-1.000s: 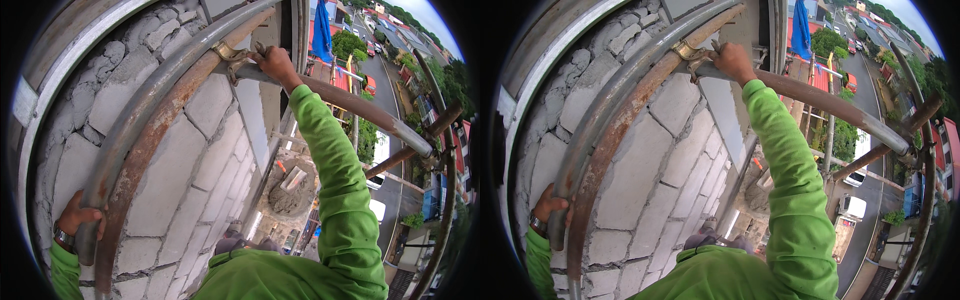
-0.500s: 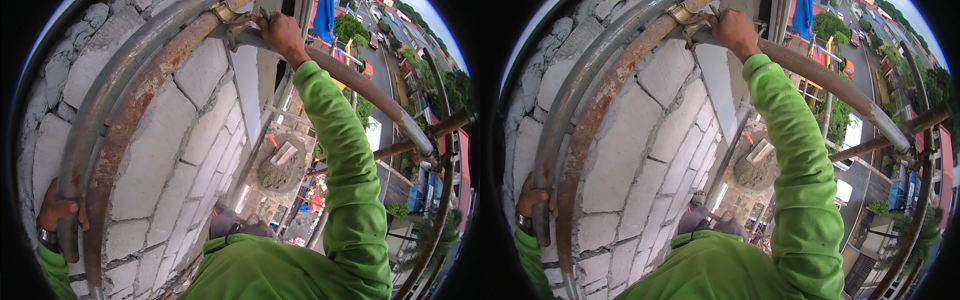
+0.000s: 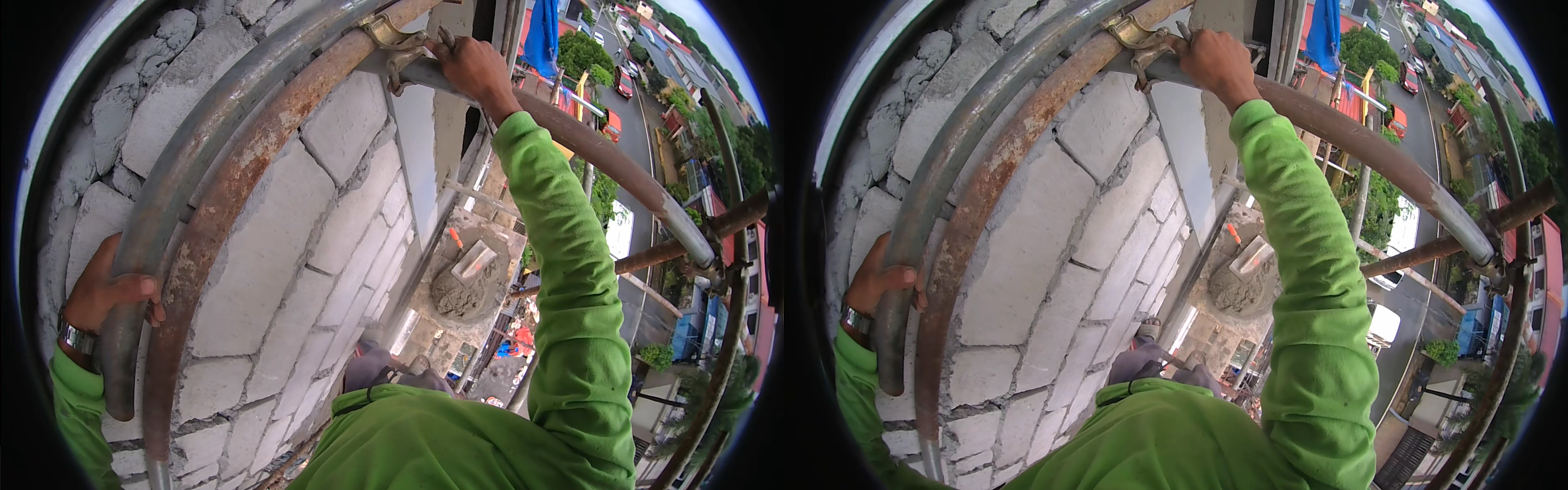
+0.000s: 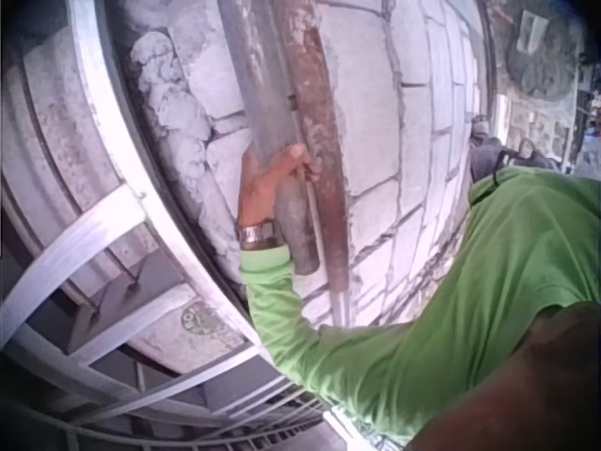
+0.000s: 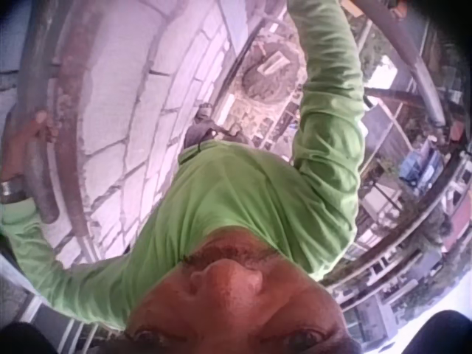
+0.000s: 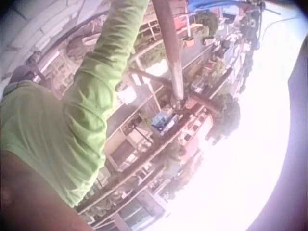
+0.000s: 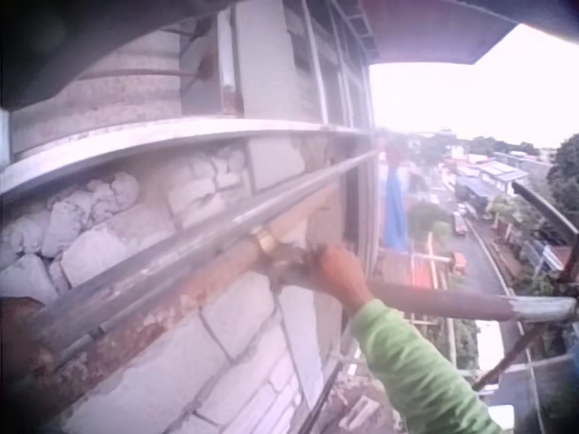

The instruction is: The person is assembling a metal scaffolding structure on the exterior of a building. They use a wrench to tighten couplers that connect metal poles to the wall and to each other. The person adjusts the position of the poles and secures them to the wall using the couplers.

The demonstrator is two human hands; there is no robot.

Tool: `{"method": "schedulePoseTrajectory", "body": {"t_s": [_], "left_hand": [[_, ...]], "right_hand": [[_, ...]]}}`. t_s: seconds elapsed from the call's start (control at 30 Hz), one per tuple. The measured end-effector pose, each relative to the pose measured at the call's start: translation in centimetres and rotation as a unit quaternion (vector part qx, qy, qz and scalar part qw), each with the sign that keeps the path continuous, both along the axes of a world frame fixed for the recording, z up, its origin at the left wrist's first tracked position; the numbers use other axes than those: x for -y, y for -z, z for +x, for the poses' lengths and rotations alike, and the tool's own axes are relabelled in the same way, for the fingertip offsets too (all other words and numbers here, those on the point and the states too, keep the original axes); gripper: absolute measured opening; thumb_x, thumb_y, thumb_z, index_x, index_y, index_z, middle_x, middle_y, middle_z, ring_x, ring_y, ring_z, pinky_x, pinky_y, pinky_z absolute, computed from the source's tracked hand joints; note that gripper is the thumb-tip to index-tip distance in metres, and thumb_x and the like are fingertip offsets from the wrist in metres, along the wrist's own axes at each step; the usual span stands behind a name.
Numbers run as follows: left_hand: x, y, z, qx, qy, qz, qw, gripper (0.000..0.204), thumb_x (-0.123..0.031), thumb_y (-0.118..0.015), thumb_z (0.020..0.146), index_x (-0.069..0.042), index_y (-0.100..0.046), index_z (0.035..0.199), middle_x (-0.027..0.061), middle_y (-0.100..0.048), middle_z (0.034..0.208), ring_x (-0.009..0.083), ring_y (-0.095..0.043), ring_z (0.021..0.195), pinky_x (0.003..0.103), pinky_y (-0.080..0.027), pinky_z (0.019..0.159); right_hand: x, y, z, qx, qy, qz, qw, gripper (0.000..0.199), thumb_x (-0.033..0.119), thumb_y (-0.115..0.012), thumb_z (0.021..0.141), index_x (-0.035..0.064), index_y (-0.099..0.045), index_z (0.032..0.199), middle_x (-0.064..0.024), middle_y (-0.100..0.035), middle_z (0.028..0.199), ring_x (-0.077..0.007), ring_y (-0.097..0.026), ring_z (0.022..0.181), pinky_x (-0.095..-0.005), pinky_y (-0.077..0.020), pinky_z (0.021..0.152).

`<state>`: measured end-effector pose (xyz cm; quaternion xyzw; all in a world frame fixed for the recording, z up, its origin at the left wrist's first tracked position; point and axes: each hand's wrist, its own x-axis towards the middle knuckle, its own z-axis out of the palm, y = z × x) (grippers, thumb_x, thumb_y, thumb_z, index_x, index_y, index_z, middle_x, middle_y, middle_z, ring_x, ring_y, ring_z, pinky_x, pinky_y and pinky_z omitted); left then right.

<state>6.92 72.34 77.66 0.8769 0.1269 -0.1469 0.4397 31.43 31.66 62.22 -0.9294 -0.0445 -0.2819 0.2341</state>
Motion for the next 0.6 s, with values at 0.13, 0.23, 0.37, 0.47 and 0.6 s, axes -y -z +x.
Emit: {"method": "schedulePoseTrajectory", "body": {"t_s": [0.13,0.23,0.37,0.47,0.6], "left_hand": [[3.7,-0.7,3.2,-0.017,0.032,0.057,0.998,0.073,-0.016,-0.073,0.073,0.004,-0.032,0.130,0.0130,-0.059,0.075,0.0248,-0.063,0.062,0.037,-0.051,0.056],[4.5,-0.5,5.0,-0.007,0.071,0.074,0.995,0.066,-0.022,-0.072,0.075,0.004,-0.037,0.125,0.0121,-0.058,0.076,0.0233,-0.063,0.062,0.036,-0.051,0.056],[5.6,0.4,7.5,-0.011,0.105,-0.029,0.994,0.058,-0.028,-0.069,0.076,0.003,-0.044,0.118,0.0108,-0.057,0.074,0.0211,-0.062,0.059,0.034,-0.052,0.053],[5.7,1.2,8.4,-0.006,0.104,-0.091,0.990,0.054,-0.030,-0.066,0.077,0.003,-0.047,0.115,0.0100,-0.057,0.073,0.0198,-0.061,0.057,0.033,-0.052,0.051],[6.1,1.1,8.3,-0.004,0.112,-0.122,0.986,0.051,-0.027,-0.064,0.078,0.004,-0.048,0.115,0.0093,-0.057,0.072,0.0185,-0.060,0.055,0.031,-0.051,0.049]], "right_hand": [[0.8,0.3,0.1,0.014,-0.005,-0.004,1.000,0.065,0.056,-0.051,0.088,-0.0059,-0.066,0.075,-0.0284,-0.062,0.073,-0.0449,-0.062,0.074,-0.0487,-0.0498,0.071],[0.6,0.4,0.5,0.009,-0.033,-0.001,0.999,0.066,0.057,-0.051,0.088,-0.0064,-0.066,0.074,-0.0291,-0.062,0.071,-0.0455,-0.062,0.074,-0.0488,-0.0502,0.070],[1.1,1.2,1.6,0.036,-0.044,-0.003,0.998,0.068,0.058,-0.050,0.088,-0.0075,-0.064,0.073,-0.0294,-0.061,0.070,-0.0459,-0.062,0.074,-0.0488,-0.0506,0.070],[1.0,0.8,1.3,0.010,-0.040,0.007,0.999,0.068,0.057,-0.050,0.089,-0.0078,-0.064,0.072,-0.0294,-0.061,0.070,-0.0461,-0.062,0.075,-0.0487,-0.0506,0.070],[1.2,0.6,1.3,0.007,-0.043,0.005,0.999,0.067,0.055,-0.051,0.089,-0.0078,-0.064,0.072,-0.0295,-0.061,0.069,-0.0462,-0.062,0.074,-0.0490,-0.0503,0.069]]}}
